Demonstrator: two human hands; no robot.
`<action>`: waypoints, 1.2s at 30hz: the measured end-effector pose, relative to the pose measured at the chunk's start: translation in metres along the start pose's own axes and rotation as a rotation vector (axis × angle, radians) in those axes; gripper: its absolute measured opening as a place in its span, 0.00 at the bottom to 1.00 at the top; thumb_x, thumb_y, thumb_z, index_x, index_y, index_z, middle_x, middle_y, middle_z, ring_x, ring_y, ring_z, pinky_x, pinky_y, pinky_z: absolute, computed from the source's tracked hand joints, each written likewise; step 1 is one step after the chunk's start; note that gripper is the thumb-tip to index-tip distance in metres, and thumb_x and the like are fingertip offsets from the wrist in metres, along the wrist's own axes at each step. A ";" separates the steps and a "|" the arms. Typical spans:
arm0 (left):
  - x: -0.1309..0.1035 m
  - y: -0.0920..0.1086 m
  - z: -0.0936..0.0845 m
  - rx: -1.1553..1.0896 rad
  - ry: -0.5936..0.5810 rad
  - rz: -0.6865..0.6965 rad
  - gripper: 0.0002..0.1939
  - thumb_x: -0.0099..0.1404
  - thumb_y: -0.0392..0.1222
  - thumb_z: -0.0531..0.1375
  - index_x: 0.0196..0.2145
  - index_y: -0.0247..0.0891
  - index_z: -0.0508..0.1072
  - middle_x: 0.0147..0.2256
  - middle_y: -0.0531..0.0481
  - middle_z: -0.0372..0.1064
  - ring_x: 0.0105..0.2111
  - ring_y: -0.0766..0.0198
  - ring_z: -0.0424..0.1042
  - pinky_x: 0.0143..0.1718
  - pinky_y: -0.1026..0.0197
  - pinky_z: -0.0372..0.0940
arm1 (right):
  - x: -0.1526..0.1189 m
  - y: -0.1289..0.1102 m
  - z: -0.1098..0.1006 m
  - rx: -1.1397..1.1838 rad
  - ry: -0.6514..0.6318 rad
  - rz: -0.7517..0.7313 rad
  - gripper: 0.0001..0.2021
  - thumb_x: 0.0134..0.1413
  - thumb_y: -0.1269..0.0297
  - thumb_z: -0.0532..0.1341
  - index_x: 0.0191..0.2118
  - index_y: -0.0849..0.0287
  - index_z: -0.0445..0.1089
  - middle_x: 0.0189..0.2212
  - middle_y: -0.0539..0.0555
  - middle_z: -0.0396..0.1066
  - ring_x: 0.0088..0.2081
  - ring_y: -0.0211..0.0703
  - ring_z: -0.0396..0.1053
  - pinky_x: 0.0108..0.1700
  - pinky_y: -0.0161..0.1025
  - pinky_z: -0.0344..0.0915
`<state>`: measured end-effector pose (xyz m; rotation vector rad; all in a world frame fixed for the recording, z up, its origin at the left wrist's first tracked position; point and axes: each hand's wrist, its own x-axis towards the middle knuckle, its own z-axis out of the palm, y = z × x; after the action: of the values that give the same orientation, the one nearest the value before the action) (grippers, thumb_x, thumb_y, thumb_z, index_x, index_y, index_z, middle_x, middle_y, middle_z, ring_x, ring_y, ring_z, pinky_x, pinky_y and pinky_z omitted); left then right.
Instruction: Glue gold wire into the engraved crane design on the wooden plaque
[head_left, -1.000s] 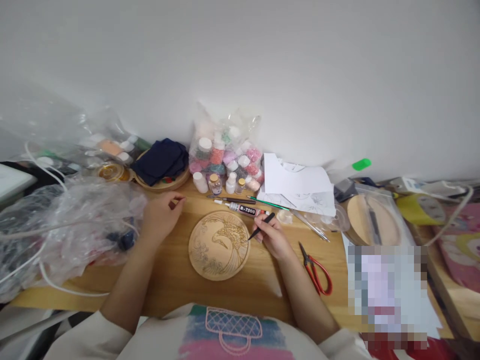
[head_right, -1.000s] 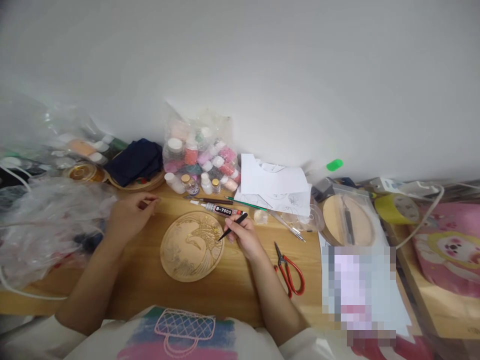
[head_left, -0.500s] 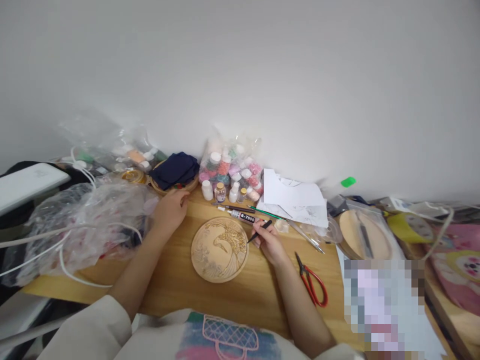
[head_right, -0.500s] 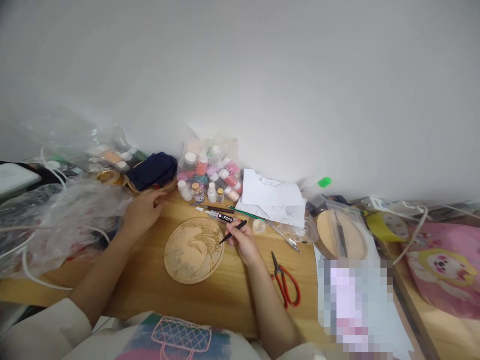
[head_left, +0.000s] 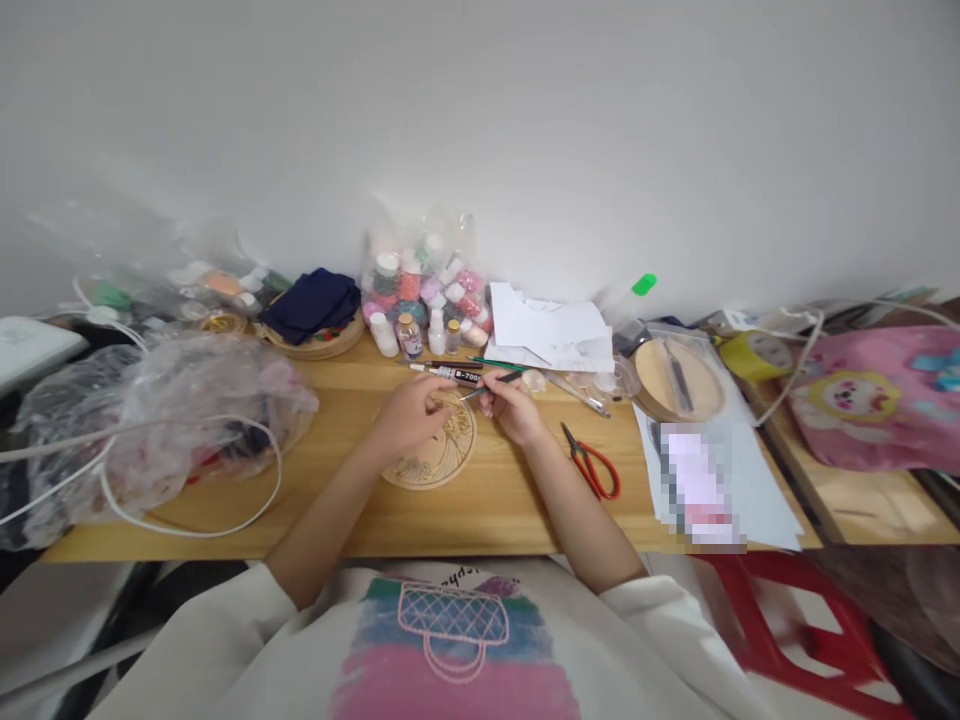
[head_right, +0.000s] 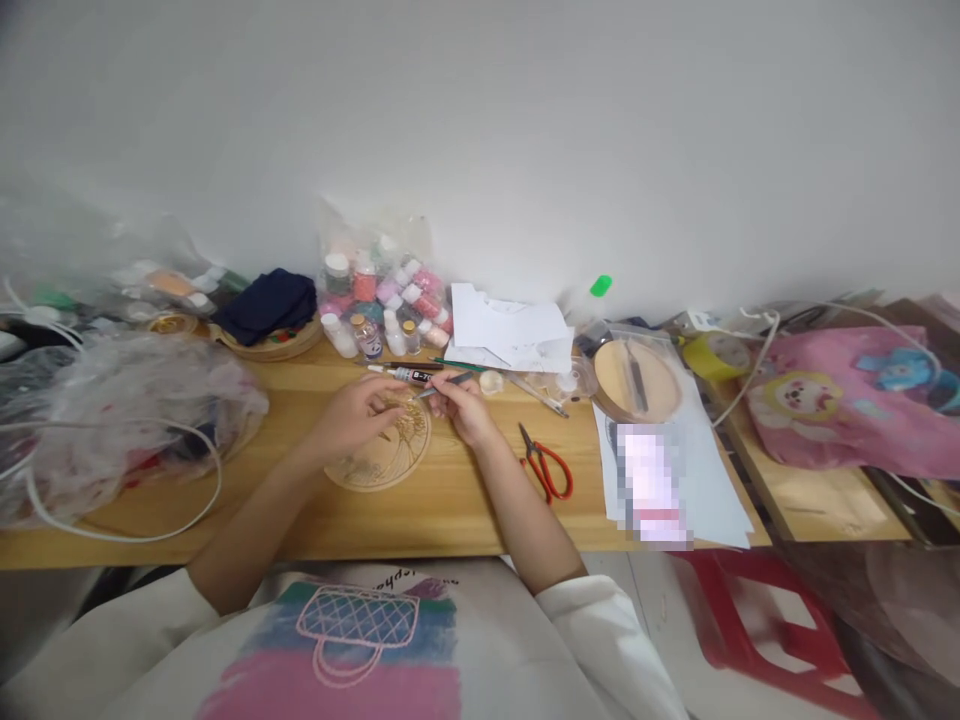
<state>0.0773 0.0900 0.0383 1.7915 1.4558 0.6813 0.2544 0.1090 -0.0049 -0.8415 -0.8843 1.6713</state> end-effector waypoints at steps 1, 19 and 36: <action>0.001 0.002 0.002 -0.012 -0.019 0.000 0.17 0.56 0.39 0.63 0.45 0.36 0.76 0.45 0.45 0.75 0.30 0.63 0.72 0.36 0.59 0.68 | 0.000 -0.001 0.000 0.001 -0.009 -0.005 0.15 0.38 0.53 0.70 0.25 0.58 0.69 0.14 0.44 0.63 0.17 0.31 0.57 0.19 0.30 0.51; 0.012 0.011 0.007 0.187 -0.021 0.250 0.16 0.64 0.53 0.53 0.30 0.40 0.74 0.29 0.49 0.72 0.29 0.60 0.68 0.34 0.58 0.62 | 0.003 -0.007 0.004 -0.050 0.092 -0.089 0.23 0.37 0.42 0.69 0.18 0.60 0.69 0.12 0.45 0.63 0.15 0.28 0.56 0.19 0.32 0.50; 0.012 0.008 0.000 0.011 -0.052 0.110 0.13 0.62 0.50 0.56 0.26 0.40 0.72 0.28 0.51 0.72 0.29 0.63 0.69 0.32 0.60 0.63 | 0.002 -0.013 -0.004 0.073 0.243 -0.060 0.20 0.36 0.45 0.71 0.19 0.59 0.70 0.11 0.45 0.62 0.14 0.29 0.54 0.17 0.31 0.47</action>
<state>0.0852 0.1008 0.0441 1.8956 1.3367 0.6775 0.2628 0.1146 0.0044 -0.9363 -0.6713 1.5025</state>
